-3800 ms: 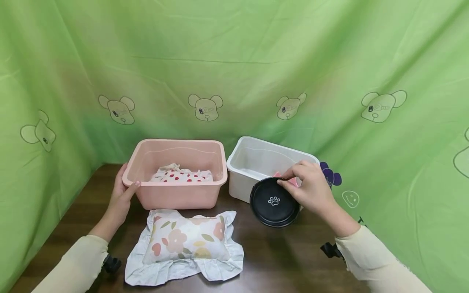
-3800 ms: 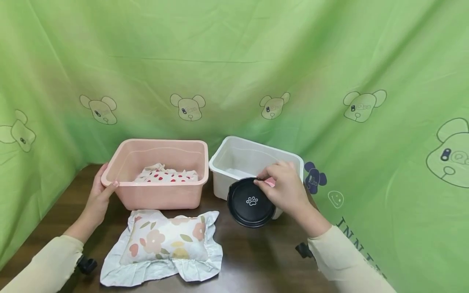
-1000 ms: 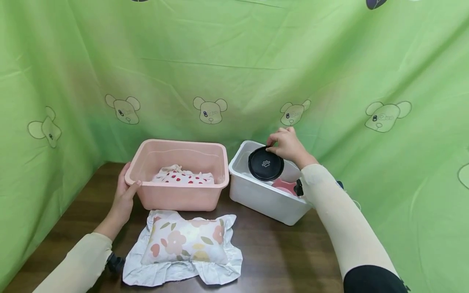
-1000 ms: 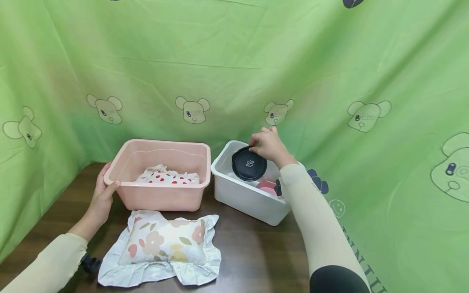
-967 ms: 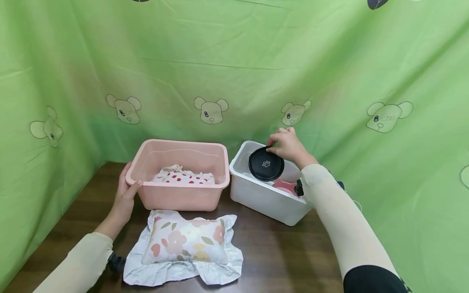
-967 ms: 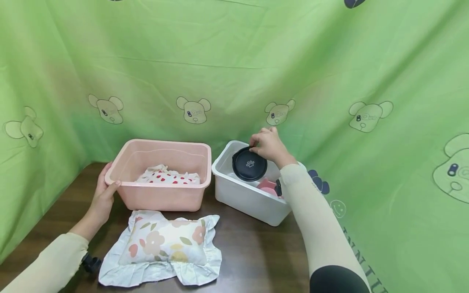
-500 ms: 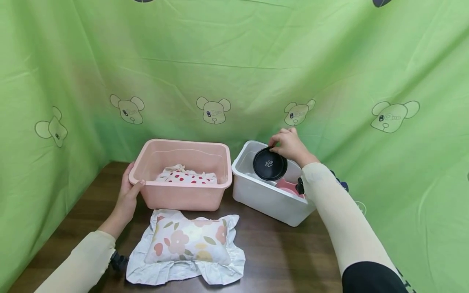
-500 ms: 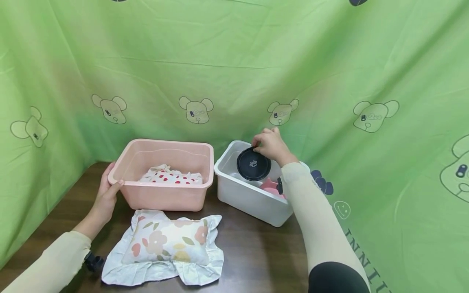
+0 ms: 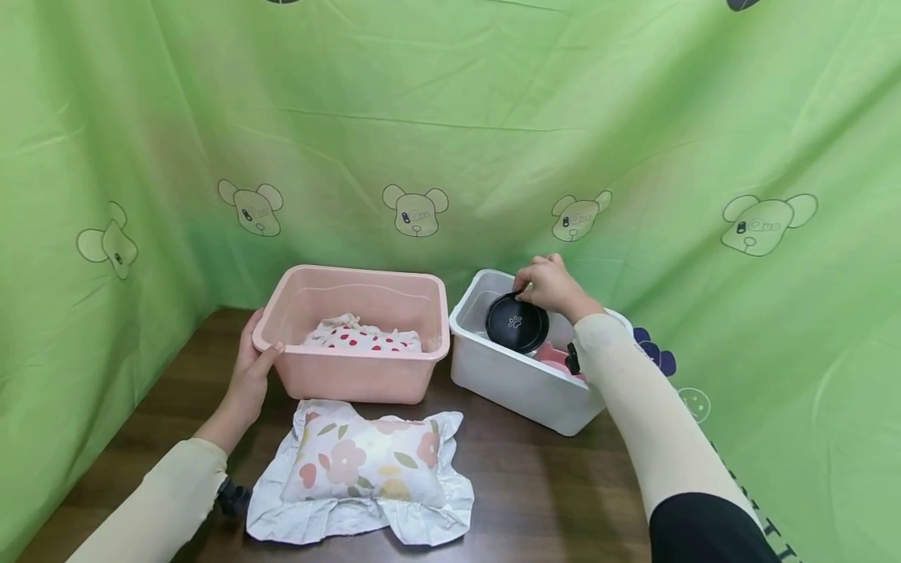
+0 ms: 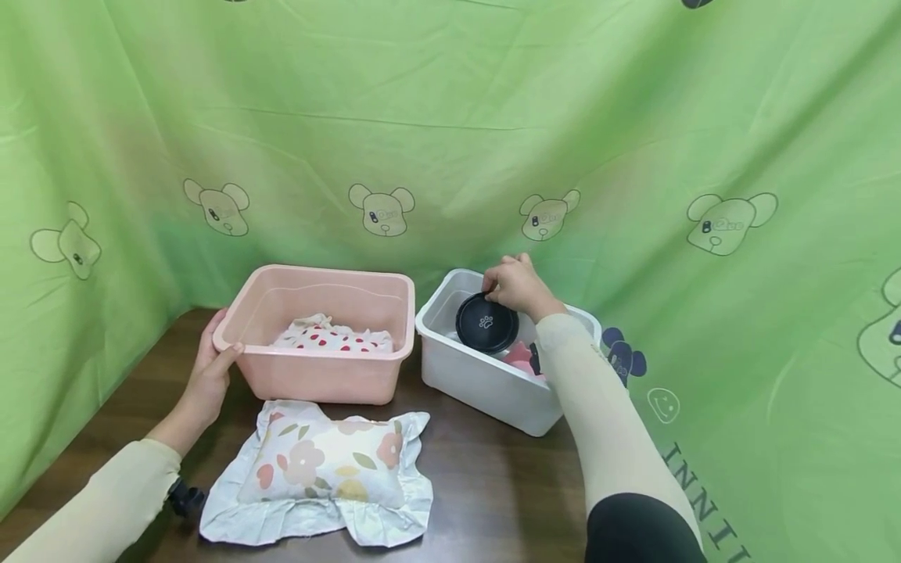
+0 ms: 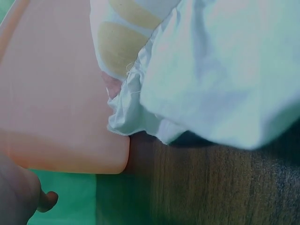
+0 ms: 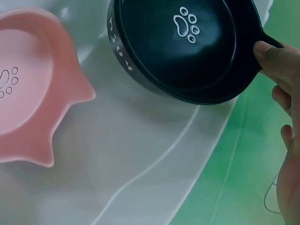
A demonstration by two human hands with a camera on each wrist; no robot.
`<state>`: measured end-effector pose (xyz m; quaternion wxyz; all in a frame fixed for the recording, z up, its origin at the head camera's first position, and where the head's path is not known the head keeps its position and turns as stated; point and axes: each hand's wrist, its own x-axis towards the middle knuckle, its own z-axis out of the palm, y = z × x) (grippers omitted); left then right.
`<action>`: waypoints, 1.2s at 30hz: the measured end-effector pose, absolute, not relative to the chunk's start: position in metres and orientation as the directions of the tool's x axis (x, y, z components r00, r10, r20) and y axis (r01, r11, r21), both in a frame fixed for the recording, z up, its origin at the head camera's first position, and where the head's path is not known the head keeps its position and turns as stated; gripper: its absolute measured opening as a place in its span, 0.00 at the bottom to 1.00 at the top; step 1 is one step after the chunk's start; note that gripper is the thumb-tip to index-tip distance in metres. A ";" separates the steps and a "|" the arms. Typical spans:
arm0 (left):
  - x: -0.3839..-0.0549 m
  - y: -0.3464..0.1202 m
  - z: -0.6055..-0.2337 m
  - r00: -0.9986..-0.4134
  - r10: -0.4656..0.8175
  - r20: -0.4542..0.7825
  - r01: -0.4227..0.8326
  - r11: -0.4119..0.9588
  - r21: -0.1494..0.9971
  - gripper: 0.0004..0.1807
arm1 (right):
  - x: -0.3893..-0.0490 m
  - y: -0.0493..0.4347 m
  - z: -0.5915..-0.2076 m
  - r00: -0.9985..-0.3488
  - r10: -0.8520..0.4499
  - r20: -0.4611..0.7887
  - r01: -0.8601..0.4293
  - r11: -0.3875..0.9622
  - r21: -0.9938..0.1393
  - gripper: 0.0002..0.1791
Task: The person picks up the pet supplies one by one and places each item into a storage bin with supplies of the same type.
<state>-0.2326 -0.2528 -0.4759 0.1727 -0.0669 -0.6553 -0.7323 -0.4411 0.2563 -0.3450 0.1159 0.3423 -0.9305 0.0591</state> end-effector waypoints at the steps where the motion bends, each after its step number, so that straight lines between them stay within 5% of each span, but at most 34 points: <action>1: -0.232 -0.253 -0.476 -0.931 -0.166 0.325 0.342 -0.086 0.936 0.38 | -0.441 0.255 -0.347 -0.739 -0.626 0.250 -0.652 0.757 -0.032 0.06; 36: -0.230 -0.250 -0.473 -0.939 -0.171 0.299 0.316 -0.085 0.945 0.38 | -0.452 0.255 -0.390 -0.764 -0.629 0.147 -0.639 0.769 -0.030 0.07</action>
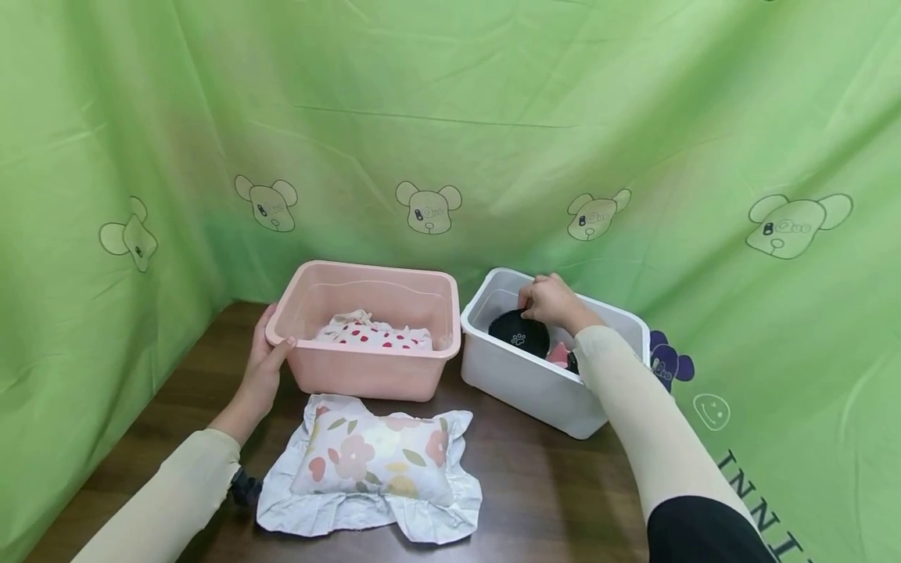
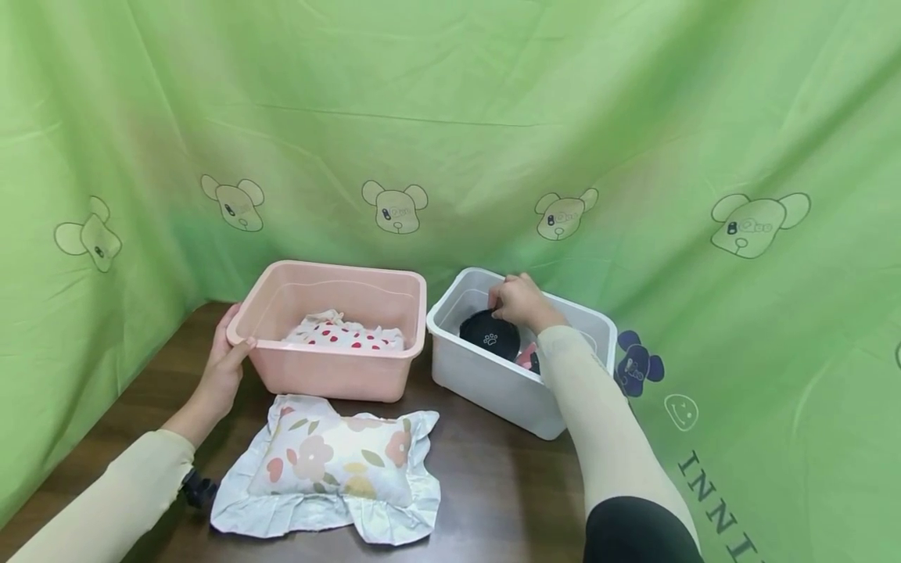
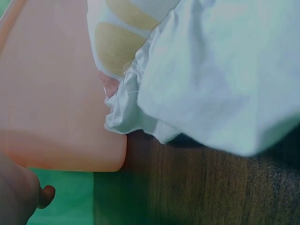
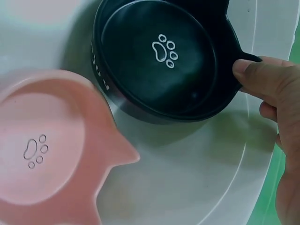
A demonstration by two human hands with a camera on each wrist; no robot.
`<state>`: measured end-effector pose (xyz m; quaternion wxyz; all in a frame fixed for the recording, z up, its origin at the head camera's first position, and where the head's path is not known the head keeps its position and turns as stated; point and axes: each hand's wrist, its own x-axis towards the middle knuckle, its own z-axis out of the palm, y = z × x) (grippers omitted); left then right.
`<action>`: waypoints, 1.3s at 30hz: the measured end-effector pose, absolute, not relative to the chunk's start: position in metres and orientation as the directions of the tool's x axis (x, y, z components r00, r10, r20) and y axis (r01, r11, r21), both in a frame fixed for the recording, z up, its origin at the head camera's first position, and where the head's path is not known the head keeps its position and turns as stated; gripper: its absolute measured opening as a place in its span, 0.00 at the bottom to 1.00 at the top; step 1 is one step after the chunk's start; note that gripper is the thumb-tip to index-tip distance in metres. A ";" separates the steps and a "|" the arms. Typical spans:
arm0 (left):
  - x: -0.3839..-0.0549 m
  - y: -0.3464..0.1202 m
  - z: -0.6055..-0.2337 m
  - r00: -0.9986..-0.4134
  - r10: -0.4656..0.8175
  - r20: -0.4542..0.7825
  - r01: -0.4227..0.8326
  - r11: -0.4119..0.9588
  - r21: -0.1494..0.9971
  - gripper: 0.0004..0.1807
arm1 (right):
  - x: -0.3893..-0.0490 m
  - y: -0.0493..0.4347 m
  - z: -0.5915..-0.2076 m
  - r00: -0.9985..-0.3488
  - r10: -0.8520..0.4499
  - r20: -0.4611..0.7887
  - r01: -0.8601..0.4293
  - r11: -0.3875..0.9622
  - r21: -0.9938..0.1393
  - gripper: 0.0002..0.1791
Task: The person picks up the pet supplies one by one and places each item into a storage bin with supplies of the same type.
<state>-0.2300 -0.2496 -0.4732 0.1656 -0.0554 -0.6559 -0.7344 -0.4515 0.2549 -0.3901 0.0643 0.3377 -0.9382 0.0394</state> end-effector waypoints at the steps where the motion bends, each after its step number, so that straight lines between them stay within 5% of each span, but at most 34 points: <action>1: -0.230 -0.249 -0.473 -0.939 -0.170 0.298 0.315 -0.085 0.945 0.38 | -0.452 0.255 -0.391 -0.765 -0.628 0.146 -0.638 0.770 -0.030 0.07; 20: -0.232 -0.249 -0.473 -0.931 -0.174 0.321 0.338 -0.079 0.938 0.37 | -0.451 0.258 -0.390 -0.770 -0.622 0.142 -0.620 0.782 0.068 0.05; 39: -0.232 -0.251 -0.474 -0.939 -0.186 0.291 0.307 -0.068 0.949 0.38 | -0.452 0.259 -0.367 -0.779 -0.585 0.226 -0.618 0.778 -0.113 0.06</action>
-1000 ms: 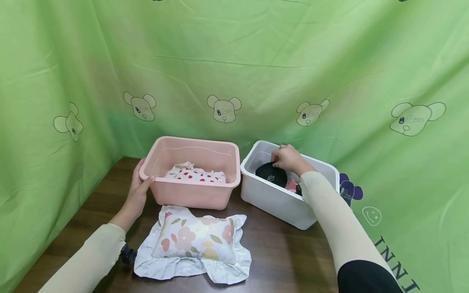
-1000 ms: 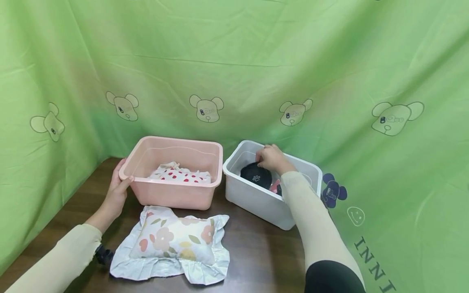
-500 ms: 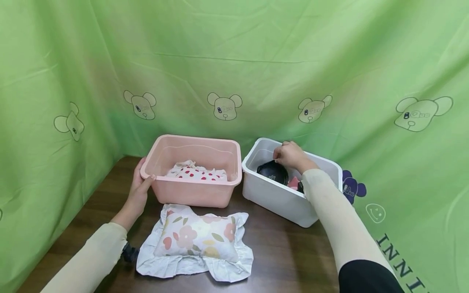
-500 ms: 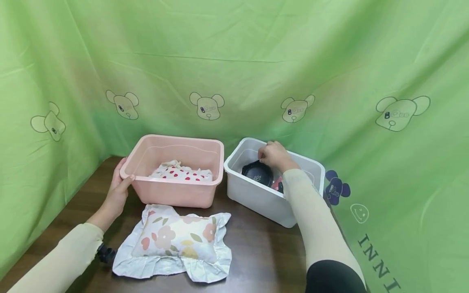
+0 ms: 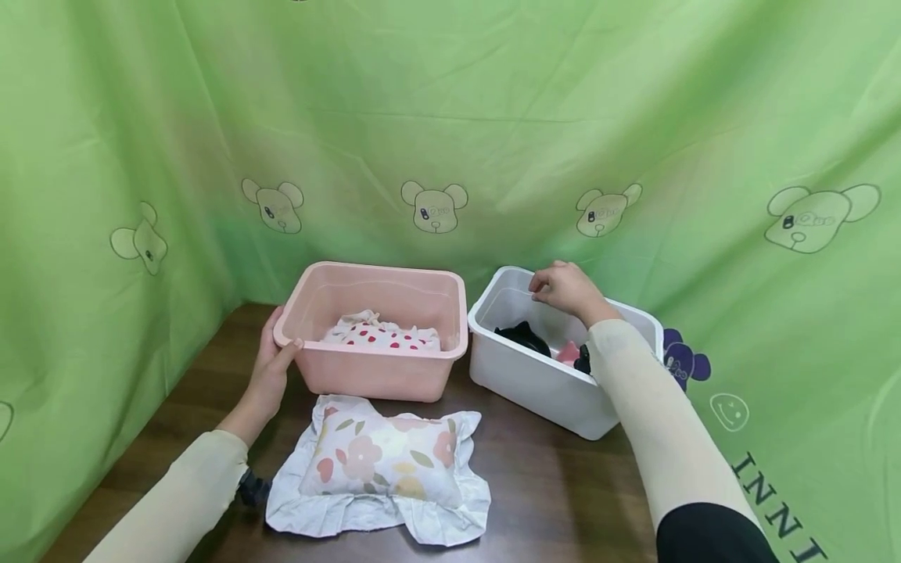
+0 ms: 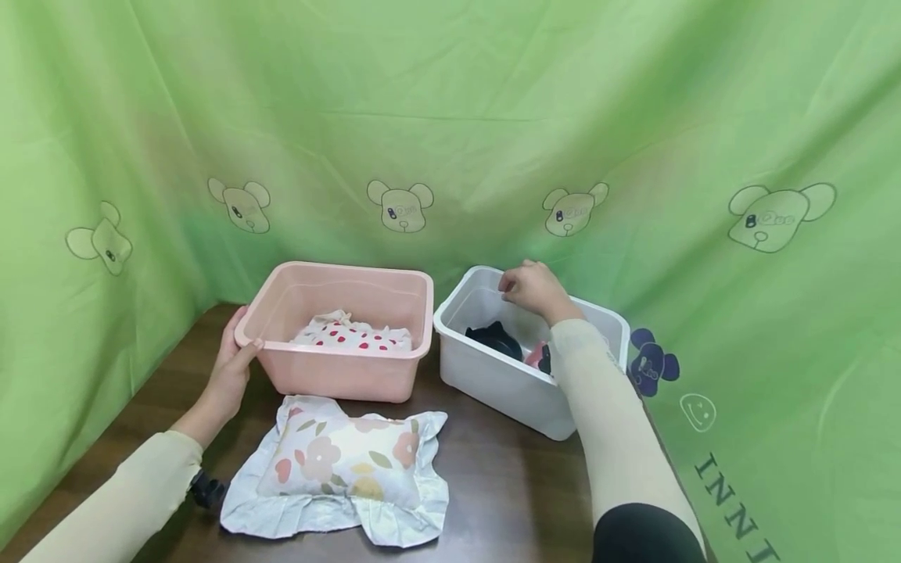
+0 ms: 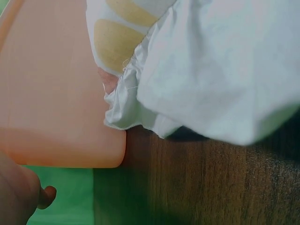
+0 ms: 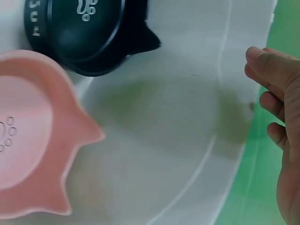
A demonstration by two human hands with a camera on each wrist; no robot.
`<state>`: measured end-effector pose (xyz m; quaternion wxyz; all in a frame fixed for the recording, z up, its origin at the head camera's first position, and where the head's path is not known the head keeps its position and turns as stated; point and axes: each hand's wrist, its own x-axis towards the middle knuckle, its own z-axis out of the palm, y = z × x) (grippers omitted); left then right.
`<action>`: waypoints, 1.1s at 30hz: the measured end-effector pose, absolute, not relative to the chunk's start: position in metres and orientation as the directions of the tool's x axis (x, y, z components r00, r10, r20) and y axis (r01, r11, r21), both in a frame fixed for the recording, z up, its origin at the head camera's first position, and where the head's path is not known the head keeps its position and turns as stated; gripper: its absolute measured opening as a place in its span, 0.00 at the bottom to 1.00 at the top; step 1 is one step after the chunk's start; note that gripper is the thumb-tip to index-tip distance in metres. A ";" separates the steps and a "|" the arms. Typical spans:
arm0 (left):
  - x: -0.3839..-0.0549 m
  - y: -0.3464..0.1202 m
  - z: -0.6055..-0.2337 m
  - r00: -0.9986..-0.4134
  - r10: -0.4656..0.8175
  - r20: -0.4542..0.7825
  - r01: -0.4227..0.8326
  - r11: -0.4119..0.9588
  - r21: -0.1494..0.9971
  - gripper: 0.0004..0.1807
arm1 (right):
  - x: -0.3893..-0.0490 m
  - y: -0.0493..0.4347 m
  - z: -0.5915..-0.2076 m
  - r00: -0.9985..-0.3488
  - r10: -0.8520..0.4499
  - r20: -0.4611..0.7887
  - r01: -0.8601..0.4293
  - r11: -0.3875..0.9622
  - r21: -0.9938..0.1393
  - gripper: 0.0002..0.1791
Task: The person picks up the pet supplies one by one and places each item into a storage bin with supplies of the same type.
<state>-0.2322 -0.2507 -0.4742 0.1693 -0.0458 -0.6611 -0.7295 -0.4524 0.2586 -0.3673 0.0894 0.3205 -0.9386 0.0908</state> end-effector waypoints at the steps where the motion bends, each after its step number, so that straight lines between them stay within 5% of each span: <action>1: -0.232 -0.251 -0.475 -0.940 -0.186 0.287 0.304 -0.070 0.950 0.38 | -0.452 0.258 -0.365 -0.780 -0.583 0.229 -0.616 0.779 -0.117 0.07; 18: -0.240 -0.249 -0.477 -0.943 -0.180 0.280 0.295 -0.065 0.953 0.38 | -0.434 0.265 -0.307 -0.827 -0.533 0.178 -0.557 0.817 -0.146 0.16; 33: -0.241 -0.246 -0.474 -0.938 -0.189 0.291 0.309 -0.076 0.948 0.38 | -0.393 0.272 -0.288 -0.820 -0.496 0.284 -0.558 0.805 -0.203 0.17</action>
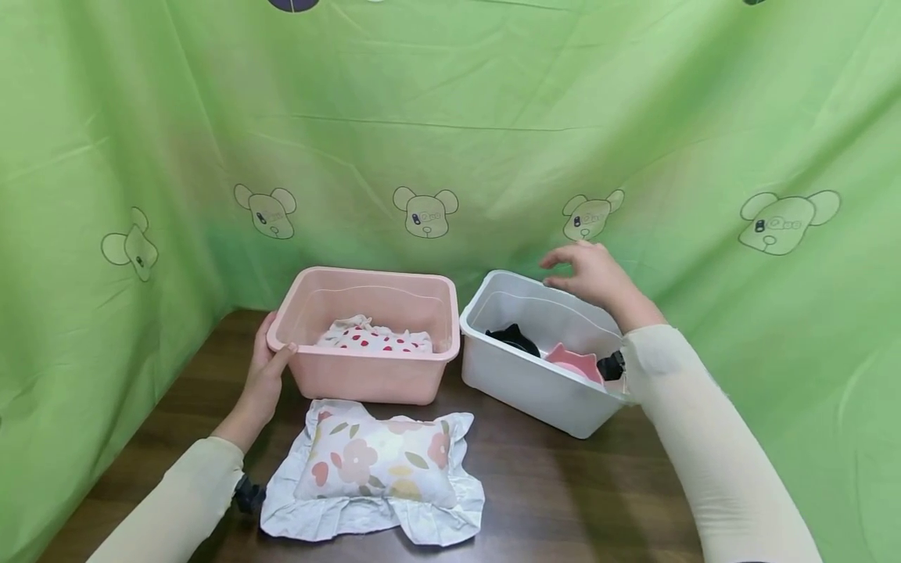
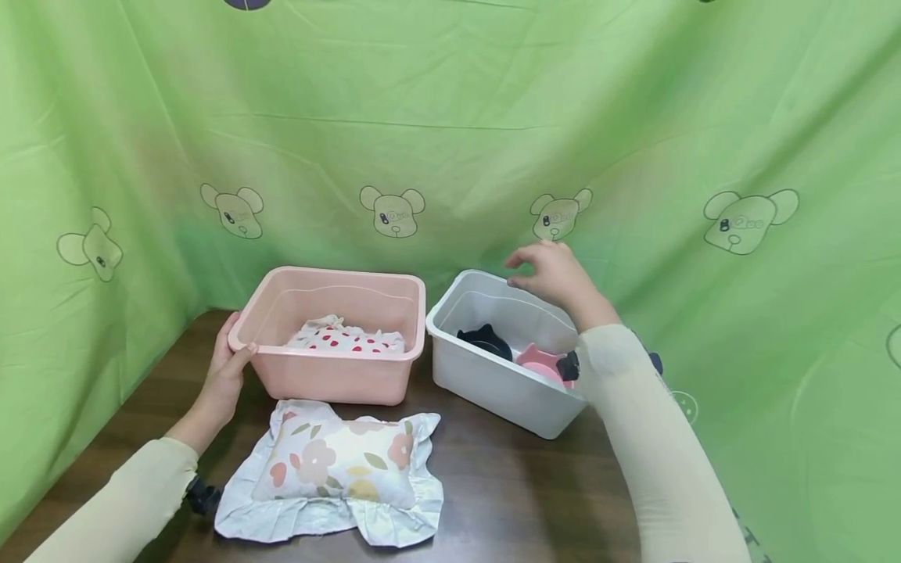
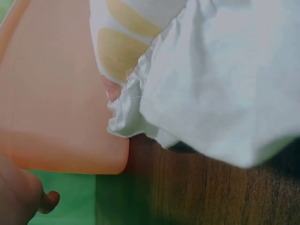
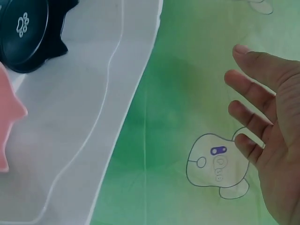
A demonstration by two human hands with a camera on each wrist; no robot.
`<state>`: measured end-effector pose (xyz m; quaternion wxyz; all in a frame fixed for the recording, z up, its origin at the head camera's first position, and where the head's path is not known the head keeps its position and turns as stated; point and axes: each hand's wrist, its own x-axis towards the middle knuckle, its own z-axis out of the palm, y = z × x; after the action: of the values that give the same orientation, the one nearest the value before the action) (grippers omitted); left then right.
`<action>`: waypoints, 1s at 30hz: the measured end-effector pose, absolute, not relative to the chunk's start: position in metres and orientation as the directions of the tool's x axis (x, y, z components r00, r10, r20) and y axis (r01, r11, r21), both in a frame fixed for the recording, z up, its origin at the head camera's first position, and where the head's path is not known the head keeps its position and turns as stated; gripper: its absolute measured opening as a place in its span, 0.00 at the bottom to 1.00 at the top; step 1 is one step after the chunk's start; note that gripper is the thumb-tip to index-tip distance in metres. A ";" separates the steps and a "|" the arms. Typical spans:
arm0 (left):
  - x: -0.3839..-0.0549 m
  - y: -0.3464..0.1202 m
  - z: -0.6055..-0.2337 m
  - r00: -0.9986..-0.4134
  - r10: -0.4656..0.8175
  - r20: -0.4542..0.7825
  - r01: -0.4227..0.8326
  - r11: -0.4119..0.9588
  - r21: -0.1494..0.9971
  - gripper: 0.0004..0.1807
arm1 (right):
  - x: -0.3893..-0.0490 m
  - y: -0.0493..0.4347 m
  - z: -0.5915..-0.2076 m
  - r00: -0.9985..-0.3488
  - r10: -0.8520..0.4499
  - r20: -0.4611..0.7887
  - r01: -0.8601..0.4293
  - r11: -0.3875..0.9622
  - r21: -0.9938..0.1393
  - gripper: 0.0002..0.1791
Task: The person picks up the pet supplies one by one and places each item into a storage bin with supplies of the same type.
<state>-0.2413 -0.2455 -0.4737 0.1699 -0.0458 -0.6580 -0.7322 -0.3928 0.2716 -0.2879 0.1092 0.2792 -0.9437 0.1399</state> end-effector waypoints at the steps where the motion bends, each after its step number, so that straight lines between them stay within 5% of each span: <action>1: -0.241 -0.245 -0.474 -0.937 -0.193 0.290 0.309 -0.076 0.948 0.38 | -0.389 0.271 -0.289 -0.825 -0.488 0.286 -0.551 0.806 -0.215 0.18; 19: -0.240 -0.250 -0.474 -0.939 -0.194 0.283 0.302 -0.078 0.950 0.38 | -0.318 0.277 -0.317 -0.867 -0.331 0.373 -0.468 0.799 -0.378 0.18; 30: -0.238 -0.250 -0.472 -0.940 -0.188 0.285 0.304 -0.079 0.950 0.37 | -0.279 0.264 -0.345 -0.834 -0.298 0.465 -0.518 0.715 -0.470 0.17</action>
<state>-0.2377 -0.2498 -0.4721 0.1678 -0.0438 -0.6577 -0.7331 -0.2794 0.2639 -0.3447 0.1811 0.2244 -0.9080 0.3038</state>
